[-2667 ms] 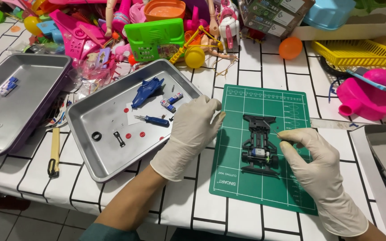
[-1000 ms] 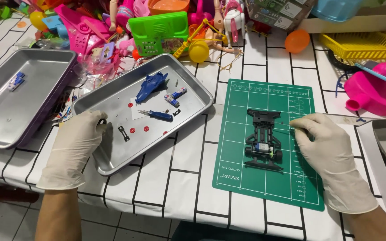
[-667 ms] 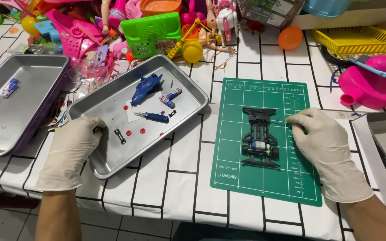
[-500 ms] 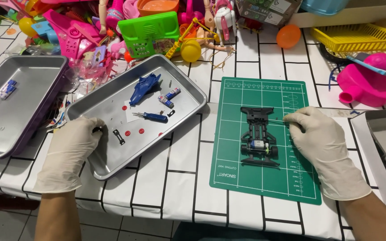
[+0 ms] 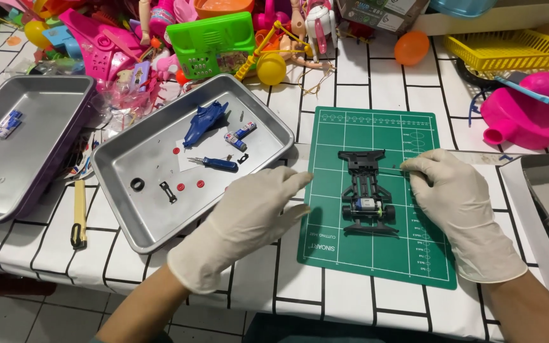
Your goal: Assembling the motor and gear components into a toy car chassis and applying lubricant.
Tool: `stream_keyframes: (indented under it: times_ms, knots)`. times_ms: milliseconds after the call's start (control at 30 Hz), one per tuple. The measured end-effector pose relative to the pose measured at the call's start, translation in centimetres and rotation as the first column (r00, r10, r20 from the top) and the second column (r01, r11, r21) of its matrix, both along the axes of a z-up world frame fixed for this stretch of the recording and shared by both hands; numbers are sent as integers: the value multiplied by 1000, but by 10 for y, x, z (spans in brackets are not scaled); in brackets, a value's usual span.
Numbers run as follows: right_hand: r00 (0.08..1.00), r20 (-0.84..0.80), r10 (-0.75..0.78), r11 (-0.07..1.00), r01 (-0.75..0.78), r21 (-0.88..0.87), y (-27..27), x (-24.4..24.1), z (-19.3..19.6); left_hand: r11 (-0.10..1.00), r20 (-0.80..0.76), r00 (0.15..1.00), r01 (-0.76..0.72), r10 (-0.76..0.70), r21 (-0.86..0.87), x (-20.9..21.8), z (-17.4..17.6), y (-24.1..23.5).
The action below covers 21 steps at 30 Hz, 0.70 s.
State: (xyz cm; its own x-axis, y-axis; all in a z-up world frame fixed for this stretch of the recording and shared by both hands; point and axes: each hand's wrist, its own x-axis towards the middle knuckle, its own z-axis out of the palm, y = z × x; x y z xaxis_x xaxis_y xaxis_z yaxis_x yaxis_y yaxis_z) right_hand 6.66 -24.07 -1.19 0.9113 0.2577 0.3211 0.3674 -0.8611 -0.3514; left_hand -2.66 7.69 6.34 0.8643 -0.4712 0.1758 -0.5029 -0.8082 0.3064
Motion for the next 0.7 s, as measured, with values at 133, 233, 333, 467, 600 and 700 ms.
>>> stream_keyframes:
  times_ms: [133,233,333,467,600,700]
  knots:
    - [1000,-6,-23,999,23,-26,-5,2,-3,997,-36,999,19,-17,71,48,-35,-26]
    - [1000,-22,-21,996,19,-85,-7,3,-4,1000,-40,999,26,-26,-4,75,-60,-35]
    - [1000,15,-19,992,21,-121,-9,2,0,992,-71,997,24,-33,-127,83,-78,-41]
    - [999,-28,-38,994,34,-107,-15,4,-1,974,26,999,48,-43,-222,79,-91,-39]
    - [1000,13,-14,999,14,-37,-25,12,-13,964,33,998,52,-44,-261,76,-91,-38]
    - [992,119,39,999,-41,21,-17,9,4,972,126,991,77,-49,-224,78,-102,-38]
